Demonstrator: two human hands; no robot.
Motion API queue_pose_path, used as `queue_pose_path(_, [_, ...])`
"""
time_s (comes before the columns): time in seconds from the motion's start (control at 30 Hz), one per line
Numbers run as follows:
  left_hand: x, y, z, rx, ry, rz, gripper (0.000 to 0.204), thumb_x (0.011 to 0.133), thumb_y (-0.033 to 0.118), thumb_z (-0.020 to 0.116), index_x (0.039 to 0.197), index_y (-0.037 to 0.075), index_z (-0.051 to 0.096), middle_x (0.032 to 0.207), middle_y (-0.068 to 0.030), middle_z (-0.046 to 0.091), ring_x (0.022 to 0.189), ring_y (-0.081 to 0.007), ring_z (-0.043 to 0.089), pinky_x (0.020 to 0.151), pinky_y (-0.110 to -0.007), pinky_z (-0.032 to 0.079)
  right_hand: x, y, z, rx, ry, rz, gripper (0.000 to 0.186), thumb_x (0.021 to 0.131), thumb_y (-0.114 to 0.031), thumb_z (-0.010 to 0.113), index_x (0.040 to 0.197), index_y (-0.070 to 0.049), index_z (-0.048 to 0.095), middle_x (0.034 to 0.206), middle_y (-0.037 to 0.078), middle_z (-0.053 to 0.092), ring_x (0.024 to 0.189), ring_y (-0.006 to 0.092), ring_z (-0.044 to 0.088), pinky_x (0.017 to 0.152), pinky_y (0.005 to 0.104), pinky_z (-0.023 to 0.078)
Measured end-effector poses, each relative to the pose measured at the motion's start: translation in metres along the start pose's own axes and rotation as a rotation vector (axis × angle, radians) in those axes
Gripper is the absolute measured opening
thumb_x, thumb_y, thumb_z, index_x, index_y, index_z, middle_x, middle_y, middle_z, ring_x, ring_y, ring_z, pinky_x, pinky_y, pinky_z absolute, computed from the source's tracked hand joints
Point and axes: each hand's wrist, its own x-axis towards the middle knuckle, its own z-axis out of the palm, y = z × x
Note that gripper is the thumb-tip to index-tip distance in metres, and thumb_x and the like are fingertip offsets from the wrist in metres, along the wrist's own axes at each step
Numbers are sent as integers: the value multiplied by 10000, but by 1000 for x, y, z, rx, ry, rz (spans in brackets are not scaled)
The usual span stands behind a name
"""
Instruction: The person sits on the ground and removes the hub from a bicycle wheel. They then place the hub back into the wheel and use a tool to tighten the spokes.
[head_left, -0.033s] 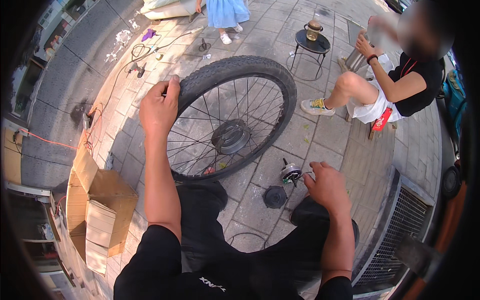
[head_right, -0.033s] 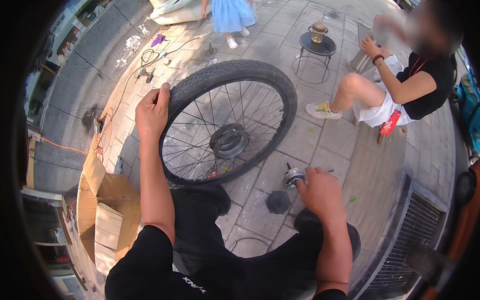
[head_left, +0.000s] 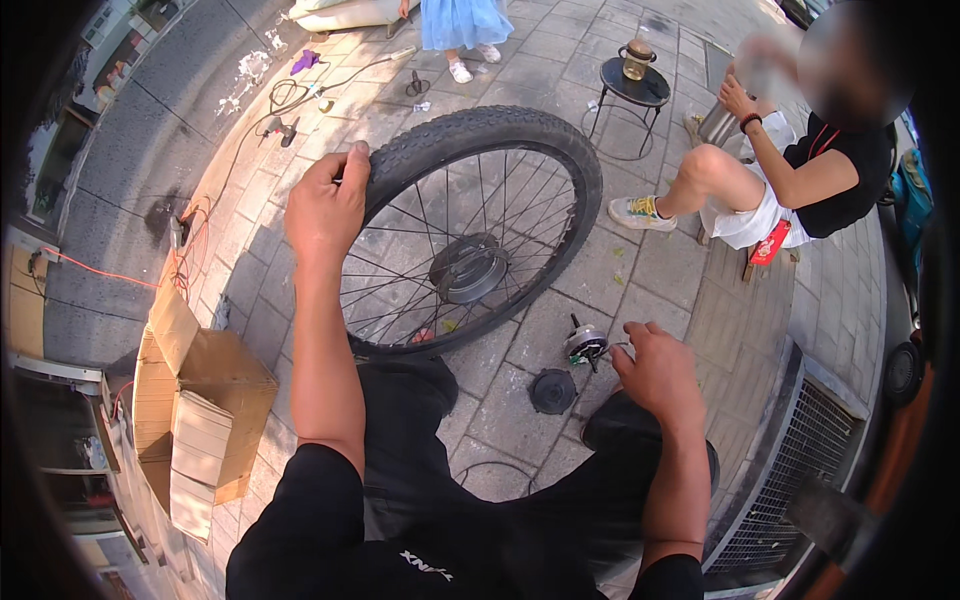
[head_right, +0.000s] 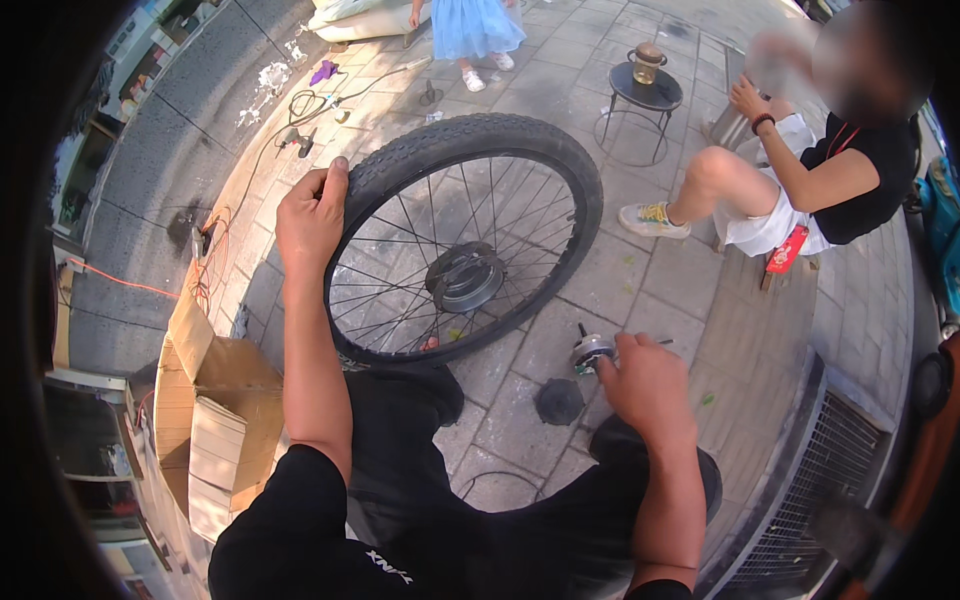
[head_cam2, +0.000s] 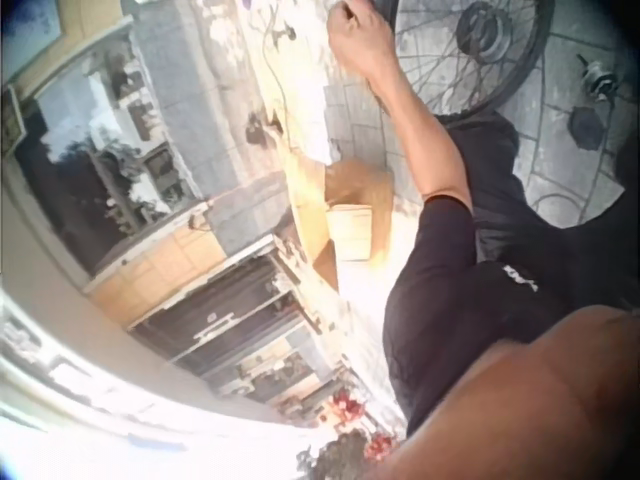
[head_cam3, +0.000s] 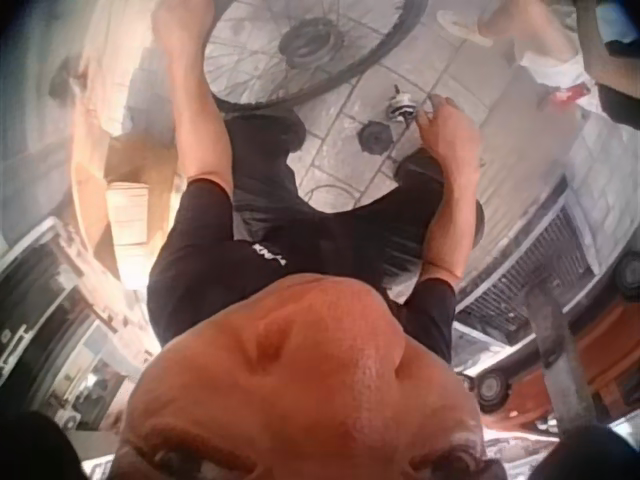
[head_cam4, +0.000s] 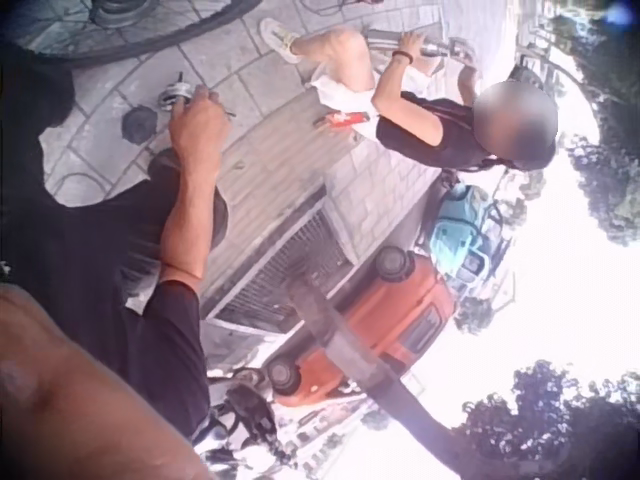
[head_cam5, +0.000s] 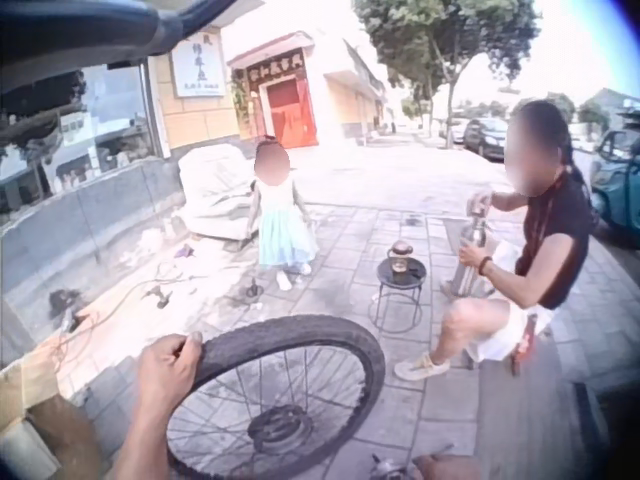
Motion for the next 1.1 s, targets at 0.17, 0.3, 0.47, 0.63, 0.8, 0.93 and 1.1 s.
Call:
queue_pose_path(0.17, [1,10,-6,-37,16,34,510,1022,591,685,1086,115,855,1001,-154,826,974,-359,795,884,-424,597,5,-5,-3,-58,-46,-22,335,951,-330,749,1060,-13,731,1030,227,744,963,456,731,849,566,573])
queue_pose_path(0.3, [1,7,-3,-33,49,54,552,1016,618,708,1088,90,850,826,-99,774,809,-231,746,810,-362,574,6,-5,-1,-42,-64,-30,331,955,-329,745,1051,-13,724,1021,228,738,975,461,725,855,573,567])
queue_pose_path(0.47, [1,6,-5,-27,56,63,529,1006,602,730,1090,95,857,840,-102,785,819,-229,754,808,-359,576,7,-8,1,-47,-75,-39,321,962,-322,740,1043,-12,718,1015,227,732,975,469,718,850,571,563])
queue_pose_path(0.63, [-2,5,-8,-103,-1,117,516,971,566,805,1087,66,858,881,-92,811,845,-209,765,821,-351,584,11,-10,2,-31,-108,-42,347,964,-319,746,1119,-9,728,1076,239,747,992,463,723,864,551,572])
queue_pose_path(0.8, [-12,-7,-19,-99,-209,334,774,805,548,966,1296,-12,754,1165,-173,777,1085,-262,736,954,-388,580,37,-13,5,576,-81,60,629,1007,-431,768,1417,39,679,1179,194,784,1031,313,771,903,421,603])
queue_pose_path(0.93, [-45,-5,-51,-64,-468,442,780,805,420,963,1399,2,679,1252,-195,757,1139,-301,737,995,-399,581,57,-39,-3,1455,-37,151,881,1020,-534,765,1527,147,529,1382,261,677,1230,342,701,967,457,628])
queue_pose_path(1.1, [-77,-9,-73,109,-564,415,671,879,219,897,1446,-10,619,1139,-146,774,1041,-211,733,960,-349,579,80,-36,-2,2037,36,389,815,1020,-496,763,1465,139,510,1309,329,649,1289,418,663,1006,569,635])
